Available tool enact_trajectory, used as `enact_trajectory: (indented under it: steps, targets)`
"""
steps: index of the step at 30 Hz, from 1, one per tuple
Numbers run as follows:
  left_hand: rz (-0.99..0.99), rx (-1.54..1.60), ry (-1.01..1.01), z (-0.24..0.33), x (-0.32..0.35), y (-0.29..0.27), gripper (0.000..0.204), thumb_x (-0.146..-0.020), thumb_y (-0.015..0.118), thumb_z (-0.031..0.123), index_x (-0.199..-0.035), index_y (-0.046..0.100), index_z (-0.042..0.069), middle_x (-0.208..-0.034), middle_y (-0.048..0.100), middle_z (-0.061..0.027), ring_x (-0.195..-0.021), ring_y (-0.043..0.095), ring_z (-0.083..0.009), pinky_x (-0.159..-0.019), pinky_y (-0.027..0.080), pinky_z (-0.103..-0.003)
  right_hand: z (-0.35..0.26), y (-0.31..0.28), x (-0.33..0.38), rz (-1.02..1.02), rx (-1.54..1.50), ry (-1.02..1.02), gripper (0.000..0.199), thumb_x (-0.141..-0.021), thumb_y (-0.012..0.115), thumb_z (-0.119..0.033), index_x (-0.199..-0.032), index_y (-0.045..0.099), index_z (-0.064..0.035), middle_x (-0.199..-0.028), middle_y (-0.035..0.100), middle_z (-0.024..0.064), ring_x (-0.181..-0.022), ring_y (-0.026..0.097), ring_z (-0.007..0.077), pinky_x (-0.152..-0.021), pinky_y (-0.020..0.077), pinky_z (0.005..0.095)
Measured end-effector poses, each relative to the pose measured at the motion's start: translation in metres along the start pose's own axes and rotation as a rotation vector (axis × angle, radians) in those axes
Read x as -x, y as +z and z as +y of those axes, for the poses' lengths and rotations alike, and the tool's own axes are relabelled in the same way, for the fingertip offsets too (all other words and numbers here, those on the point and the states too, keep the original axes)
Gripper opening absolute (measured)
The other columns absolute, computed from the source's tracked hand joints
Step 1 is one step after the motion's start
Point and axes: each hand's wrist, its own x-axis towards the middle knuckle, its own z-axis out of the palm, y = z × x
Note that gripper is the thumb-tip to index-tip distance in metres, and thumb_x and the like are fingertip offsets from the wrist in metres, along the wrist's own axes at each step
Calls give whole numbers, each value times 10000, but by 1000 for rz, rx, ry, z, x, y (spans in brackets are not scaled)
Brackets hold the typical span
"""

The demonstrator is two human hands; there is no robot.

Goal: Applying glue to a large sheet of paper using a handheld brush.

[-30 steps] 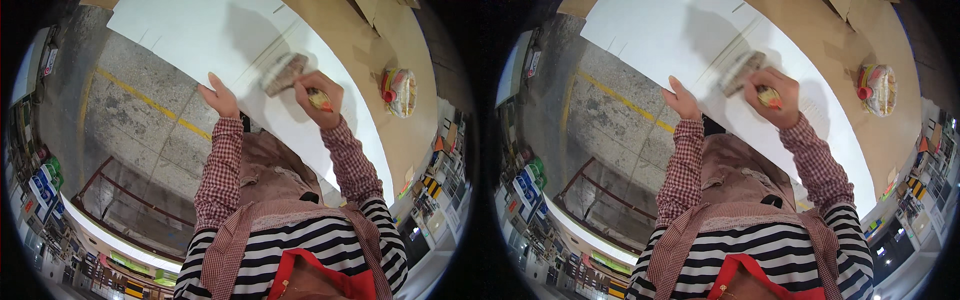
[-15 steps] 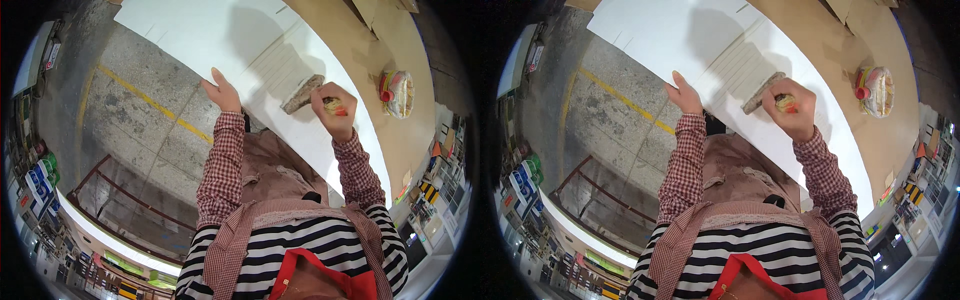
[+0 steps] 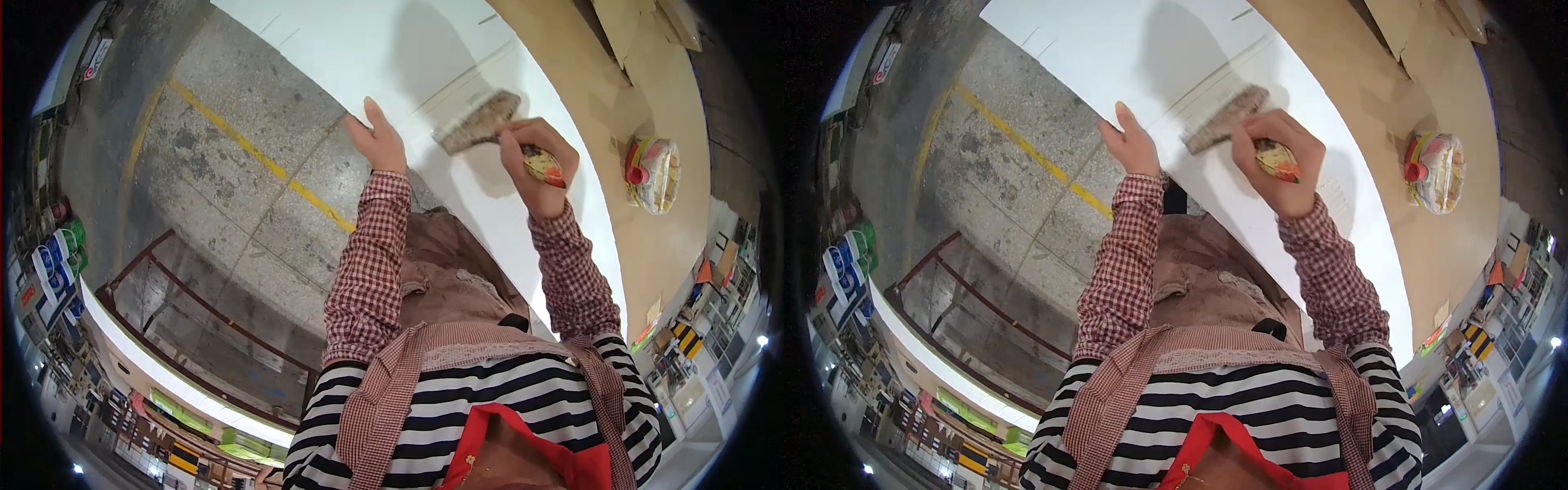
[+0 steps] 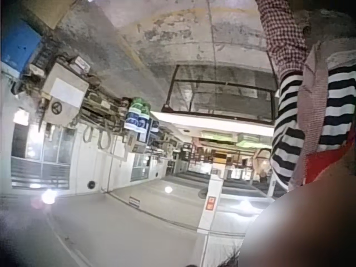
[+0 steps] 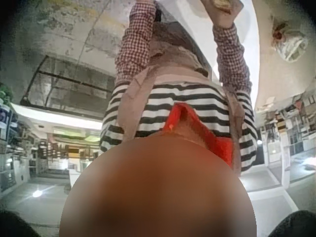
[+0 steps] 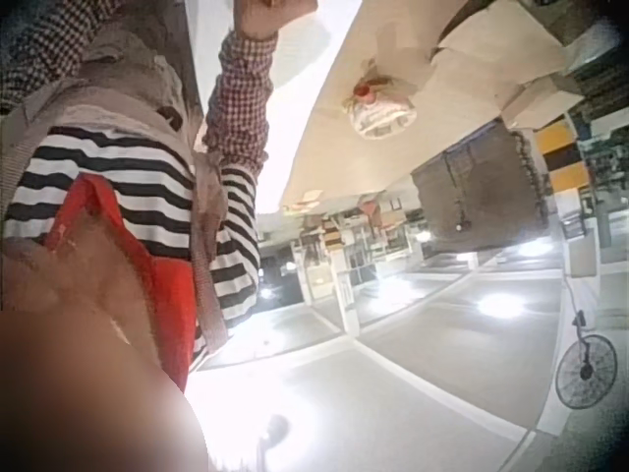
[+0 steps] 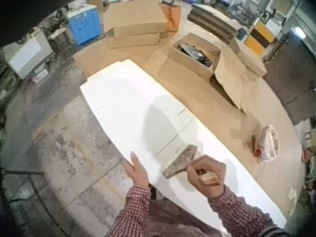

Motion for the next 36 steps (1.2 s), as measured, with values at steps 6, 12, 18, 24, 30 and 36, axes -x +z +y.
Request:
enact_trajectory:
  steps: [6, 12, 18, 24, 30, 36]
  targets:
    - [6, 7, 3, -1, -1, -2, 441, -988, 499, 304, -1178, 464, -92, -1125, 559, -200, -978, 545, -245, -877, 433, -361, 1, 35, -21, -3, -12, -124, 61, -770, 683, 44, -778, 625, 26, -860, 673, 121, -726, 632, 125, -649, 503, 241]
    - [-11, 27, -65, -12, -4, 0, 463, -990, 495, 311, -1194, 441, -102, -1136, 542, -200, -1006, 528, -243, -885, 444, -353, 12, 24, -14, -77, 44, -147, 61, -757, 664, 58, -766, 608, 34, -834, 667, 134, -719, 636, 154, -654, 504, 261]
    - [-60, 76, -137, -4, 2, -2, 544, -987, 484, 364, -1270, 390, -91, -1221, 497, -207, -1038, 527, -250, -894, 456, -347, 22, -50, 52, -1, 98, 32, 98, -738, 691, 31, -764, 604, -5, -753, 640, 113, -648, 633, 192, -604, 501, 276]
    - [-145, 340, -312, 3, 2, -9, 791, -951, 424, 560, -1440, 239, -34, -1412, 376, -182, -1233, 441, -278, -1010, 397, -367, 23, -118, 81, 148, -212, 284, 89, -835, 630, -13, -755, 598, 12, -832, 670, 105, -770, 617, 146, -689, 488, 248]
    - [-99, 244, -409, 3, 63, -22, 876, -904, 345, 694, -1458, 251, 21, -1450, 347, -181, -1299, 384, -320, -1061, 344, -413, 51, -139, 45, 174, -303, 302, 112, -865, 651, -87, -812, 649, 12, -817, 676, 74, -668, 587, 83, -586, 481, 228]
    - [67, -38, -230, -28, 159, 7, 686, -1012, 304, 488, -1408, 286, -72, -1433, 343, -231, -1314, 357, -317, -1099, 284, -366, 66, -118, 7, 110, -383, 265, 164, -842, 694, -137, -819, 656, 21, -764, 661, 44, -631, 586, 82, -578, 509, 225]
